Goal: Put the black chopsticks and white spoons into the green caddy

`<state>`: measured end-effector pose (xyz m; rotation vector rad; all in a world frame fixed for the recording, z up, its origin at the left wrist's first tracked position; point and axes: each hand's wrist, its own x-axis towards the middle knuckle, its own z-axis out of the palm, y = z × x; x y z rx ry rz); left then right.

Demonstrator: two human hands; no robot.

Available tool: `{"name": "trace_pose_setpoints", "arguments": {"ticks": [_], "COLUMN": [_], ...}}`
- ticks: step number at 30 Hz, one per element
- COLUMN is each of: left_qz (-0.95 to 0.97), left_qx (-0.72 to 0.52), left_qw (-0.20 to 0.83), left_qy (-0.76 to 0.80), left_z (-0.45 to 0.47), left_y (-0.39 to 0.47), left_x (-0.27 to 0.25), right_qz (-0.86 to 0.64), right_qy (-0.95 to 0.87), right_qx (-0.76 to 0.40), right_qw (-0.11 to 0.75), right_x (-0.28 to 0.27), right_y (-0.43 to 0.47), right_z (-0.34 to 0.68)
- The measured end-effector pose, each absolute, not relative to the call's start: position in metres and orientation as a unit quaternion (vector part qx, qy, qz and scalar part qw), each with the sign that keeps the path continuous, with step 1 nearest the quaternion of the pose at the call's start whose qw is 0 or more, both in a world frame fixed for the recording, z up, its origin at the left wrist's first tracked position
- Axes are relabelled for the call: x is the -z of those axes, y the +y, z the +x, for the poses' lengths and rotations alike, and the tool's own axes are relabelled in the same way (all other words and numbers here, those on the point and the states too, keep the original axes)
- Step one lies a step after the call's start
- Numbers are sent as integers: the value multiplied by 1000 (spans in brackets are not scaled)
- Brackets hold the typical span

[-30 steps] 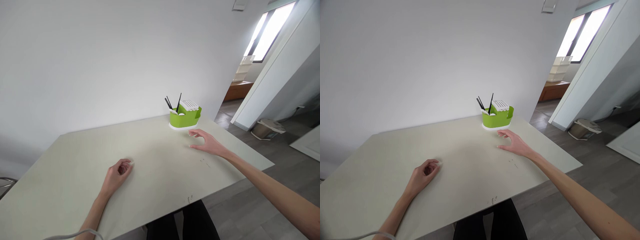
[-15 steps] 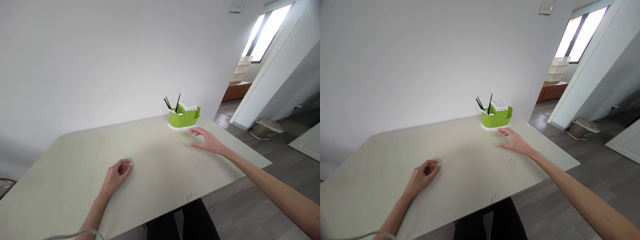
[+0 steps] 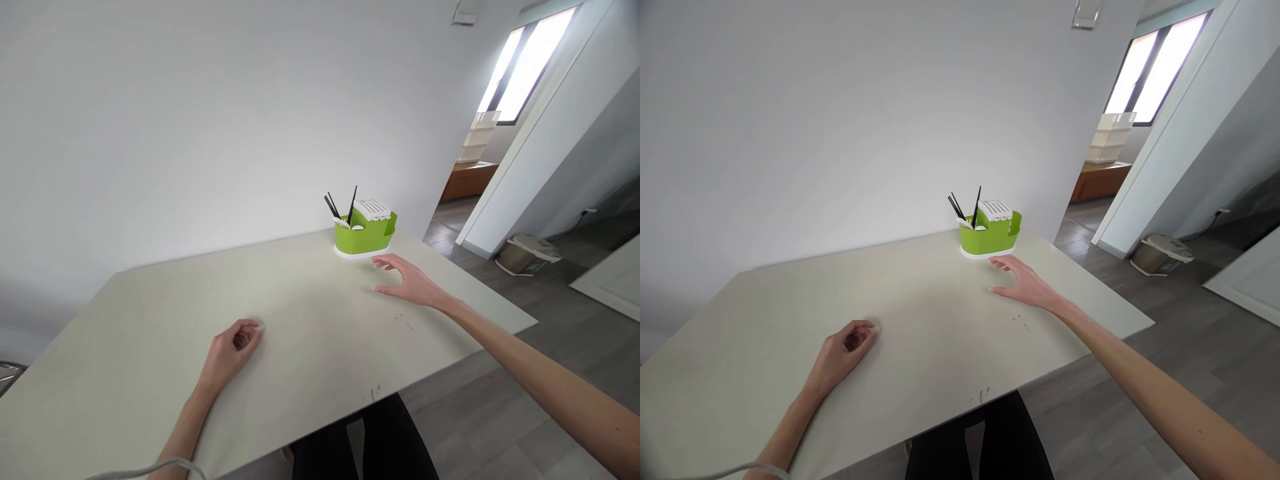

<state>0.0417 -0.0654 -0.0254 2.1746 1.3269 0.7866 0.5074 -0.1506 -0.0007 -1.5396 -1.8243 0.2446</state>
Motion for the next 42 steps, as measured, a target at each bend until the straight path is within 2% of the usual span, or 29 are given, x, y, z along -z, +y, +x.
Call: {"name": "trace_pose_setpoints", "arguments": {"ticks": [11, 19, 24, 30, 34, 39, 42], "left_qz": [799, 806, 802, 787, 790, 801, 802], "left_qx": [-290, -317, -318, -331, -322, -310, -306], "left_qw": [229, 234, 291, 335, 331, 299, 283], "left_qy": [474, 441, 413, 398, 403, 416, 428], "left_z": [40, 36, 33, 32, 34, 33, 32], "left_y": [-64, -69, -69, -67, -68, -68, -67], "left_x": [33, 26, 26, 32, 30, 28, 28], "right_qz": [-611, -618, -635, -654, -667, -705, -729], "right_qy": [-709, -672, -635, -617, -620, -594, -579], "right_qx": [-87, -152, -178, -169, -126, 39, 101], "right_qw": [341, 379, 401, 404, 393, 386, 351], "right_x": [10, 61, 83, 77, 62, 36, 24], "right_y": [-153, -160, -163, -162, -152, -127, -110], "right_z": [511, 510, 514, 533, 550, 573, 580]}}
